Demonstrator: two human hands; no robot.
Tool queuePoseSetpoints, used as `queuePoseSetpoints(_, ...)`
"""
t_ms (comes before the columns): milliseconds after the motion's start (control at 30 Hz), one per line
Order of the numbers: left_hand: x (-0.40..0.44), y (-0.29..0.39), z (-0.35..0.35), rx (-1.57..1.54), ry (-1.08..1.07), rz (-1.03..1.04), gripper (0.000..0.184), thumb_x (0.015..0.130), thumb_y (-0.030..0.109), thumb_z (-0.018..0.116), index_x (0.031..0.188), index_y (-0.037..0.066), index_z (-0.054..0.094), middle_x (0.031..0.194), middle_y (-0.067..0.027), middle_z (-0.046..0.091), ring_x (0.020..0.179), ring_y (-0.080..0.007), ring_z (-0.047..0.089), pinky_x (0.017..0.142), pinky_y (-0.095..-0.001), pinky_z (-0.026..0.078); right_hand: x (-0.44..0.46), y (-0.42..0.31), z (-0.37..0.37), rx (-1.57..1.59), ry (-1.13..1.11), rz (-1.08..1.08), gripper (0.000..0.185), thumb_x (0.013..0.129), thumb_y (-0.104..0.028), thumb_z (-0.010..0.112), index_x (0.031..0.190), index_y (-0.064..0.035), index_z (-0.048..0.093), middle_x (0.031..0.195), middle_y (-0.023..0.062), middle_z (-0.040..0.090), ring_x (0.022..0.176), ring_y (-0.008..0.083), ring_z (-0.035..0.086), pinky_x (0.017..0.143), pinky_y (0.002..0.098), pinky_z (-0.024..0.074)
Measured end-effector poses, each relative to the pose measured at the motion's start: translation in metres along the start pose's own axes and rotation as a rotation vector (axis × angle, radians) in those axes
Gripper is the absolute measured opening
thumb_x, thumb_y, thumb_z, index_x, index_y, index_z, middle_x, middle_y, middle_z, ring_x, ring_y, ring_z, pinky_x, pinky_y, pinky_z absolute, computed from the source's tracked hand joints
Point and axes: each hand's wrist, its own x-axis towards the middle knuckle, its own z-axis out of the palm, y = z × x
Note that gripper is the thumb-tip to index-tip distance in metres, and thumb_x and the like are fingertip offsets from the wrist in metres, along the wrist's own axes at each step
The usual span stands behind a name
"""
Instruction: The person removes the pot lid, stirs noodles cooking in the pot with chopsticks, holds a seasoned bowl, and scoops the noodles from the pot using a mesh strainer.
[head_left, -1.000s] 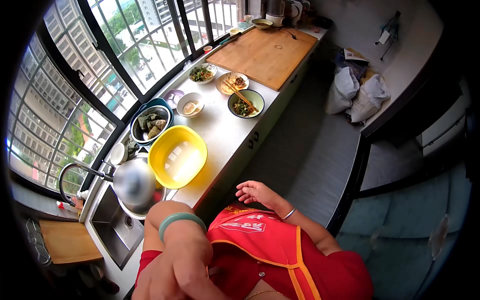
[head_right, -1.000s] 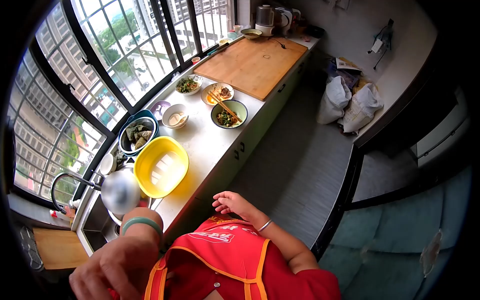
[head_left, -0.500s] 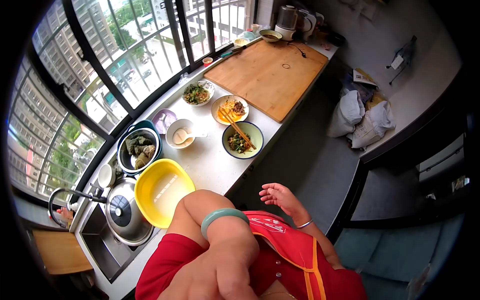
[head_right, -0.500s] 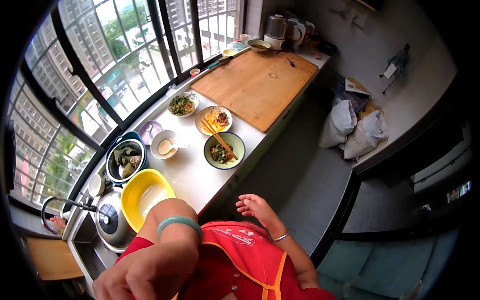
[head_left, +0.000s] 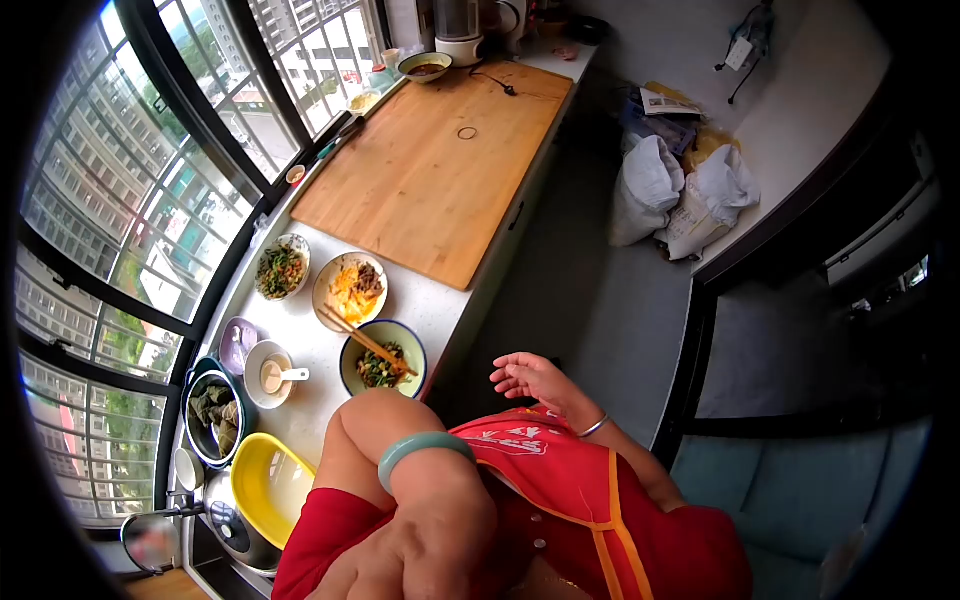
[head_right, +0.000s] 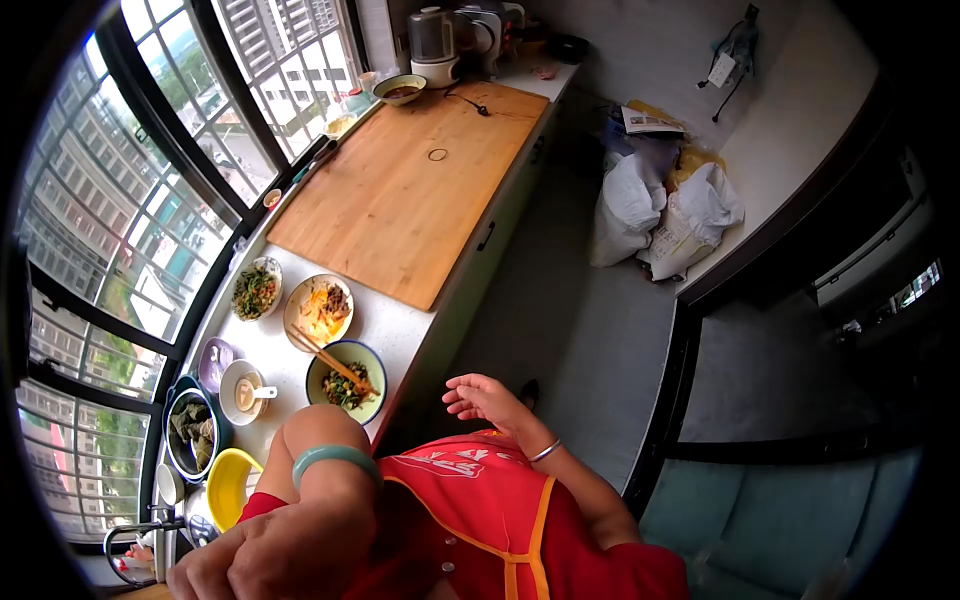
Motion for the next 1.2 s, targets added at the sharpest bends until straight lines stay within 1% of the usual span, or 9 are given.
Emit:
queuePoseSetpoints(233, -0.064, -0.147, -0.012, 0.516, 0.061, 0.258, 0.013, 0.072, -0.008, 0.053, 0.082, 0.001, 0.055, 0.096, -0.0100, 0.049, 0.091, -0.0196, 0.048, 0.083, -0.0271, 0.045, 0.014, -0.114, -0.123, -0.042, -0.022, -0.038, 0.028, 0.088, -0.018, 0.042, 0.110, -0.0011, 0.045, 0.098, 0.0085, 0.055, 0.084, 0.0139, 0.054, 0.074, 0.0260, 0.0453)
queuePoseSetpoints(300, -0.093, -0.177, -0.011, 0.368, 0.047, 0.233, 0.013, 0.073, -0.007, 0.053, 0.084, 0.000, 0.054, 0.096, -0.0098, 0.048, 0.091, -0.0195, 0.048, 0.082, -0.0266, 0.045, 0.021, -0.139, -0.160, -0.046, -0.032, -0.047, 0.028, 0.088, -0.019, 0.042, 0.110, -0.0015, 0.045, 0.098, 0.0082, 0.055, 0.084, 0.0137, 0.054, 0.074, 0.0261, 0.0453)
queuePoseSetpoints(367, -0.126, -0.193, -0.011, -0.148, 0.112, -0.084, 0.011, 0.079, 0.000, 0.050, 0.090, -0.001, 0.051, 0.092, -0.0071, 0.049, 0.089, -0.0191, 0.049, 0.079, -0.0262, 0.045, 0.030, -0.157, -0.188, -0.052, -0.061, -0.049, 0.028, 0.088, -0.020, 0.042, 0.110, -0.0028, 0.045, 0.098, 0.0077, 0.055, 0.085, 0.0134, 0.054, 0.074, 0.0262, 0.0453)
queuePoseSetpoints(467, -0.166, -0.198, -0.049, -0.299, -0.156, -0.355, 0.015, 0.082, 0.006, 0.048, 0.096, 0.002, 0.052, 0.096, -0.0052, 0.051, 0.093, -0.0183, 0.048, 0.078, -0.0247, 0.043, 0.043, -0.177, -0.216, 0.006, -0.118, -0.046, 0.027, 0.089, -0.019, 0.043, 0.110, -0.0031, 0.046, 0.098, 0.0077, 0.055, 0.086, 0.0134, 0.054, 0.074, 0.0254, 0.0454)
queuePoseSetpoints(667, -0.295, -0.197, -0.114, 0.638, 0.169, -1.536, 0.011, 0.079, -0.001, 0.053, 0.078, 0.007, 0.045, 0.078, -0.0074, 0.048, 0.069, -0.0151, 0.052, 0.062, -0.0260, 0.044, 0.075, -0.207, -0.282, 0.072, -0.110, -0.067, 0.026, 0.089, -0.017, 0.040, 0.110, -0.0028, 0.045, 0.096, 0.0068, 0.054, 0.083, 0.0129, 0.054, 0.072, 0.0248, 0.0451)
queuePoseSetpoints(800, -0.373, -0.179, -0.182, 0.927, 0.639, -1.834, 0.013, 0.079, 0.002, 0.057, 0.078, 0.007, 0.045, 0.073, -0.0031, 0.050, 0.063, -0.0099, 0.051, 0.061, -0.0211, 0.041, 0.110, -0.244, -0.339, 0.068, -0.079, -0.068, 0.025, 0.089, -0.017, 0.041, 0.109, -0.0022, 0.046, 0.097, 0.0076, 0.054, 0.084, 0.0131, 0.054, 0.072, 0.0247, 0.0452)
queuePoseSetpoints(900, -0.428, -0.184, -0.224, 0.916, 0.833, -1.856, 0.011, 0.079, 0.007, 0.059, 0.075, 0.006, 0.050, 0.067, -0.0028, 0.055, 0.060, -0.0094, 0.053, 0.059, -0.0201, 0.041, 0.142, -0.283, -0.376, 0.039, -0.037, -0.046, 0.027, 0.089, -0.019, 0.041, 0.110, -0.0025, 0.046, 0.099, 0.0078, 0.055, 0.085, 0.0136, 0.054, 0.071, 0.0249, 0.0451)
queuePoseSetpoints(1000, -0.467, -0.230, -0.259, 0.857, 0.952, -1.877, 0.010, 0.079, 0.008, 0.060, 0.074, 0.004, 0.052, 0.066, -0.0038, 0.056, 0.061, -0.0105, 0.054, 0.060, -0.0213, 0.043, 0.182, -0.334, -0.408, 0.003, -0.046, 0.011, 0.028, 0.089, -0.021, 0.042, 0.111, -0.0037, 0.046, 0.099, 0.0075, 0.055, 0.087, 0.0140, 0.055, 0.072, 0.0246, 0.0443)
queuePoseSetpoints(1200, -0.520, -0.325, -0.323, 0.706, 0.822, -1.943, 0.009, 0.079, 0.008, 0.060, 0.078, 0.001, 0.053, 0.068, -0.0048, 0.056, 0.063, -0.0128, 0.055, 0.064, -0.0239, 0.045, 0.251, -0.429, -0.456, -0.103, -0.026, -0.080, 0.028, 0.089, -0.022, 0.042, 0.110, -0.0036, 0.047, 0.097, 0.0065, 0.056, 0.083, 0.0129, 0.056, 0.071, 0.0245, 0.0445)
